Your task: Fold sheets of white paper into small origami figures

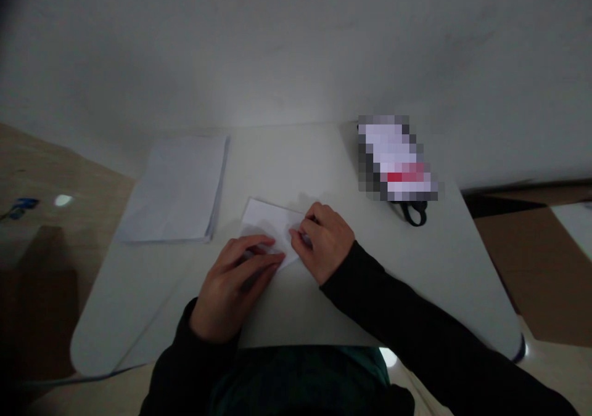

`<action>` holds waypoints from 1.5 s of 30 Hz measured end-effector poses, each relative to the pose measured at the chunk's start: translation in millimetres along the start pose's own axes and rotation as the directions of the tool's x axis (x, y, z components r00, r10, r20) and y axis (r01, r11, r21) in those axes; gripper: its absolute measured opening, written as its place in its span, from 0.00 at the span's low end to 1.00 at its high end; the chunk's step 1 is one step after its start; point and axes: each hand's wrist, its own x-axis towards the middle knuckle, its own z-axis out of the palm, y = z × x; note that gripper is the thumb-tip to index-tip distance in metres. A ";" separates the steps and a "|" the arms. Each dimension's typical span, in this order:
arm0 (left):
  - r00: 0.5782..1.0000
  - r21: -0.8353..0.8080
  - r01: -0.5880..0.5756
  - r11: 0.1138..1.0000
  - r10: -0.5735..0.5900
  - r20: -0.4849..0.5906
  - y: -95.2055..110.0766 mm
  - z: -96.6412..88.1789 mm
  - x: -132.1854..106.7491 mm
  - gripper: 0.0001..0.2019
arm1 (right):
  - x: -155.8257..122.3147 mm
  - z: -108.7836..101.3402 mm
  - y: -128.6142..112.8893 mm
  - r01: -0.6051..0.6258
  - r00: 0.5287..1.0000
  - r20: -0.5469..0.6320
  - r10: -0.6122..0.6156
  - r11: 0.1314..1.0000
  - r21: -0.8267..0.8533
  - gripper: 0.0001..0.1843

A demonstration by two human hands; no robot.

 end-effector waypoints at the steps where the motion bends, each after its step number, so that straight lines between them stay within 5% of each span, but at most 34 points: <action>1: 1.000 0.005 -0.009 1.000 0.009 -0.006 0.6 0.6 0.8 0.09 | 0.0 0.1 -0.2 0.000 1.000 -0.002 0.000 1.000 0.000 0.13; 8: 0.996 0.090 -0.094 0.991 0.094 0.005 1.6 1.9 3.8 0.08 | 0.4 -0.3 -0.6 -0.005 1.000 0.004 0.005 1.000 0.012 0.13; 17: 0.996 0.163 -0.063 0.985 0.052 0.068 3.1 2.1 1.6 0.08 | -0.2 0.2 -0.4 -0.006 1.000 -0.003 0.006 1.000 0.020 0.13; 45: 0.997 0.115 -0.073 0.991 0.071 0.024 1.8 2.8 1.9 0.08 | 0.2 -0.5 -2.1 -0.022 1.000 0.008 0.022 1.000 -0.002 0.14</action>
